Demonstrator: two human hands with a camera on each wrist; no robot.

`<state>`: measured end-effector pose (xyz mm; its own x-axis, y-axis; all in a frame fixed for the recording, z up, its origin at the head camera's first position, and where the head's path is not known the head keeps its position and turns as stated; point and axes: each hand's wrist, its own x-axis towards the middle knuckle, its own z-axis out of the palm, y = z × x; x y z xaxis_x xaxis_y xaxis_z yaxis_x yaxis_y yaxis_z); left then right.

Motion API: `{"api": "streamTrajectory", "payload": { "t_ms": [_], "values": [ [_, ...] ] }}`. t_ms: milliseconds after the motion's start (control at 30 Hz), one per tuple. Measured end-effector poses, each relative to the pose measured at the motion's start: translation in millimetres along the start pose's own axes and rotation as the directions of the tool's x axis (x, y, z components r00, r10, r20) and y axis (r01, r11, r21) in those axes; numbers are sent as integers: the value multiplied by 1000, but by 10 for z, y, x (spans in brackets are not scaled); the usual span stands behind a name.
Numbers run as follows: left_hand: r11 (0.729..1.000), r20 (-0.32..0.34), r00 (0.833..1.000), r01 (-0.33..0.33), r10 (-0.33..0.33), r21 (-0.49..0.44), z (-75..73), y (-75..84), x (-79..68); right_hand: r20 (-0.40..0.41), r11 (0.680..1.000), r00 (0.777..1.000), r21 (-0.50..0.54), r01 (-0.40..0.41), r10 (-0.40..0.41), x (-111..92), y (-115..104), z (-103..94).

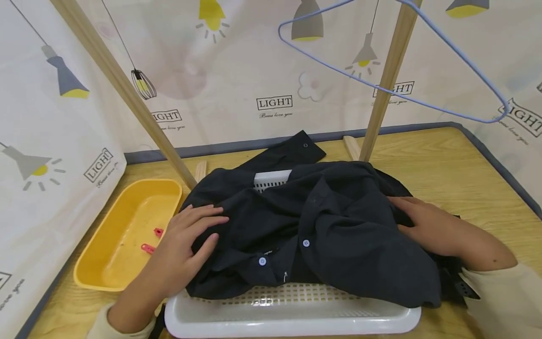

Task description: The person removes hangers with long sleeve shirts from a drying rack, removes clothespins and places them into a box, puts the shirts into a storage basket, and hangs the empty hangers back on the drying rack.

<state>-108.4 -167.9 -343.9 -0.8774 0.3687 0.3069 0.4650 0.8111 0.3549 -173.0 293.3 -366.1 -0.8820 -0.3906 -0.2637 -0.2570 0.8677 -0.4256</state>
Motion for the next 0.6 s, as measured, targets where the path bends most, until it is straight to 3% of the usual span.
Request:
{"api": "streamTrajectory", "payload": {
  "t_ms": [200, 400, 600],
  "values": [
    [1000, 12, 1000, 10, -10, 5, -14, 8, 8, 1, 1000, 1000, -24, 1, -1, 29, 0, 53],
    [999, 48, 998, 38, -38, 8, -13, 18, 4, -25, 991, 997, -113, 65, -68, 58, 31, 138],
    [1000, 30, 999, 27, -27, 12, -18, 6, 11, -64, 980, 992, -176, 97, -109, 72, 25, 151]
  ]
}}
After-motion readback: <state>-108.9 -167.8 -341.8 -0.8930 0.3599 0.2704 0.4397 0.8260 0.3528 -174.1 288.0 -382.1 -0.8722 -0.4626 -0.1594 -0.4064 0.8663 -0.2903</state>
